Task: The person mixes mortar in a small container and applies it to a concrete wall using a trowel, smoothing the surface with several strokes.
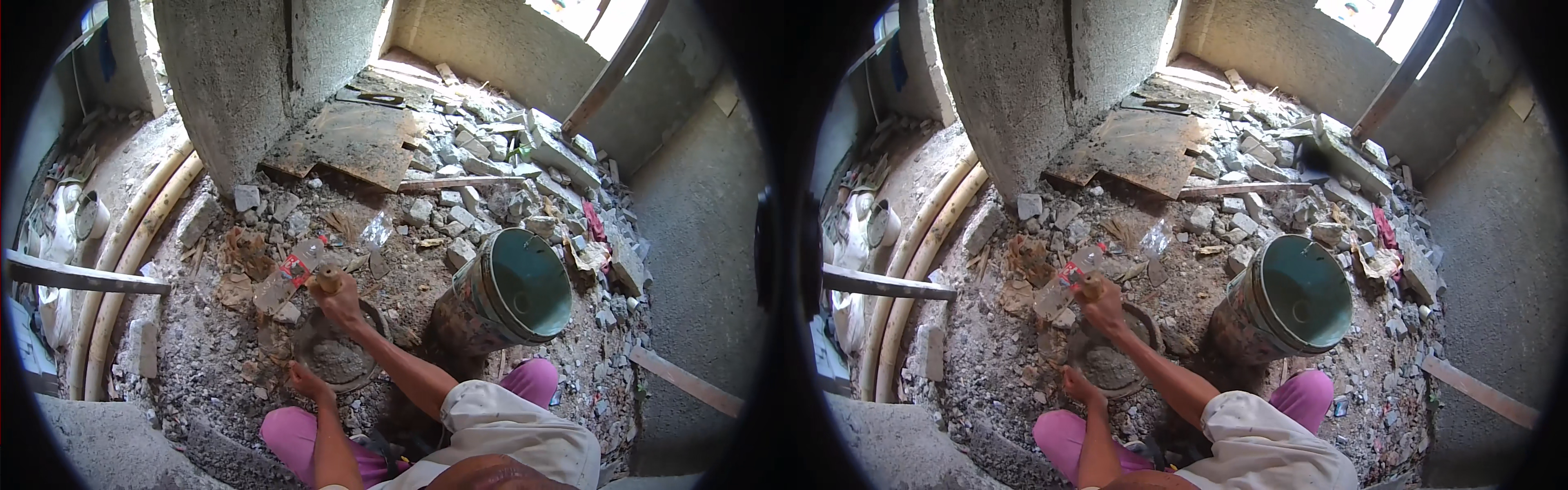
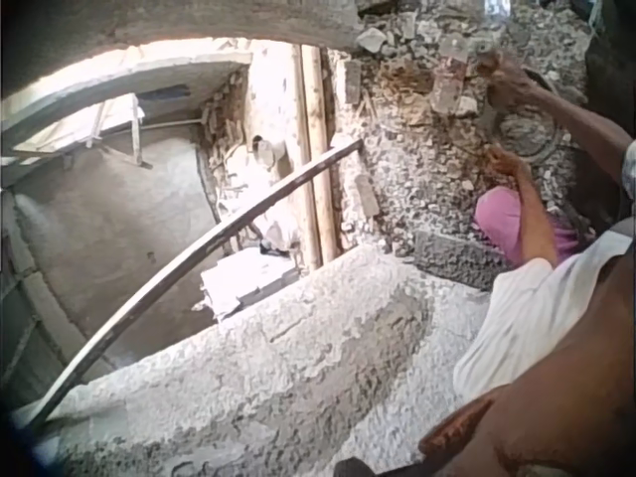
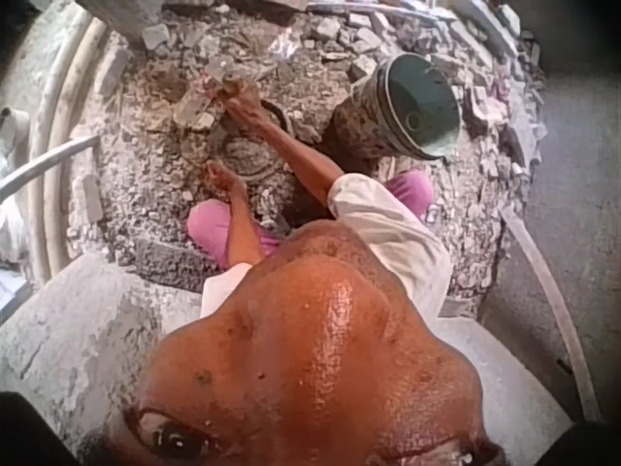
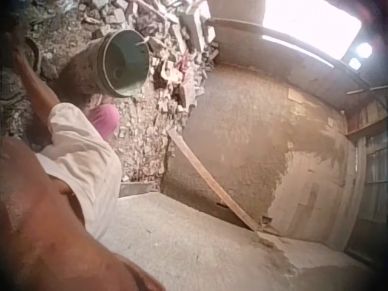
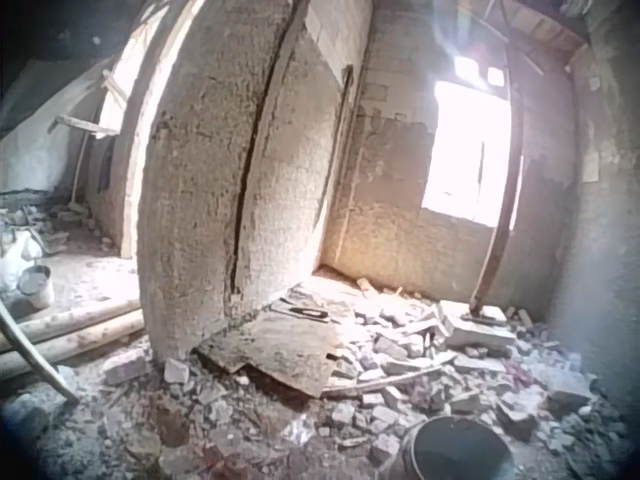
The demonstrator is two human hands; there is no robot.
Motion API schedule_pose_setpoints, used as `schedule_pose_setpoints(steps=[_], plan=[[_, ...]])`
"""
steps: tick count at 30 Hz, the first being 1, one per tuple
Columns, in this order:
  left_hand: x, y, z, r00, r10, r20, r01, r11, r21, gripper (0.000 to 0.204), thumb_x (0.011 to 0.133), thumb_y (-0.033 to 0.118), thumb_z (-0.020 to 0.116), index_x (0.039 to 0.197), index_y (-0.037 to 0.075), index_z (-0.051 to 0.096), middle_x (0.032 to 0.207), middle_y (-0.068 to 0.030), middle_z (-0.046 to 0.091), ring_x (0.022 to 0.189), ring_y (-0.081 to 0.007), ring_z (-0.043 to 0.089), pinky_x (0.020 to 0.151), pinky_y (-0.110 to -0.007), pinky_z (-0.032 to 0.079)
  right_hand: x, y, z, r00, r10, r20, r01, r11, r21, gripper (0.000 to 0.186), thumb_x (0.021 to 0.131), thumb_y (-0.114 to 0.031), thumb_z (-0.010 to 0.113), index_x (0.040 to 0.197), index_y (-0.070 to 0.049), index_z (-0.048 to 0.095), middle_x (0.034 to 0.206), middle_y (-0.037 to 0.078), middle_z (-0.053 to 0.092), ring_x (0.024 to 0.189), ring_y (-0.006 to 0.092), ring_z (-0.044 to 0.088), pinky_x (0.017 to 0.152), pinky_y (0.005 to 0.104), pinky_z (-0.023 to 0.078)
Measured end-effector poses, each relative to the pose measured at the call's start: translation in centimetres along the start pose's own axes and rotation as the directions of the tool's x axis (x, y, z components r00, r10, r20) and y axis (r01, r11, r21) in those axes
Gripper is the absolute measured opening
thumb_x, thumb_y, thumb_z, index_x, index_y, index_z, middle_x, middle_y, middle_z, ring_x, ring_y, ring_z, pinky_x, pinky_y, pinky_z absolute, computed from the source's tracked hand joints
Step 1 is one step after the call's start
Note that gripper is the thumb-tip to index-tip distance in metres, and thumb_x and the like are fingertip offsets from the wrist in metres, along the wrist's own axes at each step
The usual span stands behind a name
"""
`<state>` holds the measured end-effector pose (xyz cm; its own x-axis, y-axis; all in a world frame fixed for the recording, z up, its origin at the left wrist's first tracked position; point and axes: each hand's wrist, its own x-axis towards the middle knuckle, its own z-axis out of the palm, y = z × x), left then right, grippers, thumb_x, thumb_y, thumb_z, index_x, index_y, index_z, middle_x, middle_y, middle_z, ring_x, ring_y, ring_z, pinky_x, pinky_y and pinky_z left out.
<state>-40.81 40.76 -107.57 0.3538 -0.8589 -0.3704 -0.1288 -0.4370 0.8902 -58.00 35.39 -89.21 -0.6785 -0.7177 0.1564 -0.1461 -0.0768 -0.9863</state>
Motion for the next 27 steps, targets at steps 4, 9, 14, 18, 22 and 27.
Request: schedule_pose_setpoints(steps=[4,9,14,18,22,27], plan=[[-1.5,2.5,0.0,0.999,0.009,-0.053,-0.006,0.999,0.045,0.050,0.099,0.040,0.047,0.107,-0.007,0.065,0.096,-0.0160,0.067,0.083,-0.0263,0.057,0.082,-0.040,0.045,-2.4,1.8,-0.2,0.996,-0.048,-0.081,0.045,0.999,-0.030,0.019,0.080,-0.017,0.069,0.080,-0.003,0.055,0.070,0.009,0.059,0.063,0.0195,0.056,0.061,0.0360,0.046],[0.4,0.4,-0.1,0.991,0.136,0.011,-0.135,0.987,-0.090,0.050,0.100,0.040,0.048,0.094,-0.006,0.066,0.085,-0.0136,0.065,0.075,-0.0235,0.053,0.072,-0.039,0.045,-8.6,5.8,-3.2,0.960,-0.171,0.220,0.201,0.972,-0.122,0.021,0.085,-0.015,0.069,0.076,-0.005,0.052,0.066,0.005,0.052,0.059,0.0129,0.047,0.057,0.0325,0.042],[-1.2,2.3,0.0,0.984,0.139,-0.114,-0.148,0.986,-0.073,0.050,0.099,0.042,0.051,0.082,-0.005,0.060,0.070,-0.0047,0.050,0.066,-0.0176,0.039,0.062,-0.036,0.037,-6.5,-1.4,-5.6,0.985,-0.087,0.151,0.081,0.995,0.050,0.020,0.080,-0.008,0.074,0.076,-0.006,0.054,0.067,0.006,0.054,0.063,0.0091,0.051,0.060,0.0280,0.044],[-1.4,2.1,0.1,0.994,0.059,-0.094,-0.067,0.994,-0.089,0.051,0.098,0.043,0.052,0.095,-0.006,0.065,0.081,-0.0091,0.061,0.073,-0.0209,0.049,0.071,-0.036,0.042,-5.1,-1.2,-5.8,0.998,-0.042,0.055,0.047,0.996,-0.081,0.015,0.079,-0.014,0.071,0.080,-0.004,0.059,0.069,0.007,0.061,0.063,0.0150,0.059,0.059,0.0325,0.046],[0.7,0.0,0.9,0.994,0.060,-0.090,-0.063,0.998,-0.022,0.051,0.098,0.045,0.053,0.109,-0.003,0.067,0.090,-0.0146,0.067,0.079,-0.0255,0.055,0.078,-0.039,0.044,-2.3,2.9,-2.0,0.998,0.032,0.048,-0.023,0.983,-0.180,0.025,0.078,-0.021,0.073,0.080,-0.003,0.056,0.072,0.008,0.060,0.066,0.0190,0.056,0.062,0.0377,0.047],[-2.2,2.8,0.1,0.997,-0.079,-0.026,0.077,0.994,-0.073,0.051,0.098,0.042,0.053,0.113,-0.005,0.066,0.101,-0.0152,0.065,0.087,-0.0249,0.056,0.080,-0.039,0.044,-0.1,-0.4,-0.1,1.000,-0.006,0.007,0.005,0.997,0.075,0.020,0.079,-0.017,0.071,0.080,-0.004,0.056,0.073,0.007,0.058,0.066,0.0167,0.054,0.061,0.0360,0.045]])
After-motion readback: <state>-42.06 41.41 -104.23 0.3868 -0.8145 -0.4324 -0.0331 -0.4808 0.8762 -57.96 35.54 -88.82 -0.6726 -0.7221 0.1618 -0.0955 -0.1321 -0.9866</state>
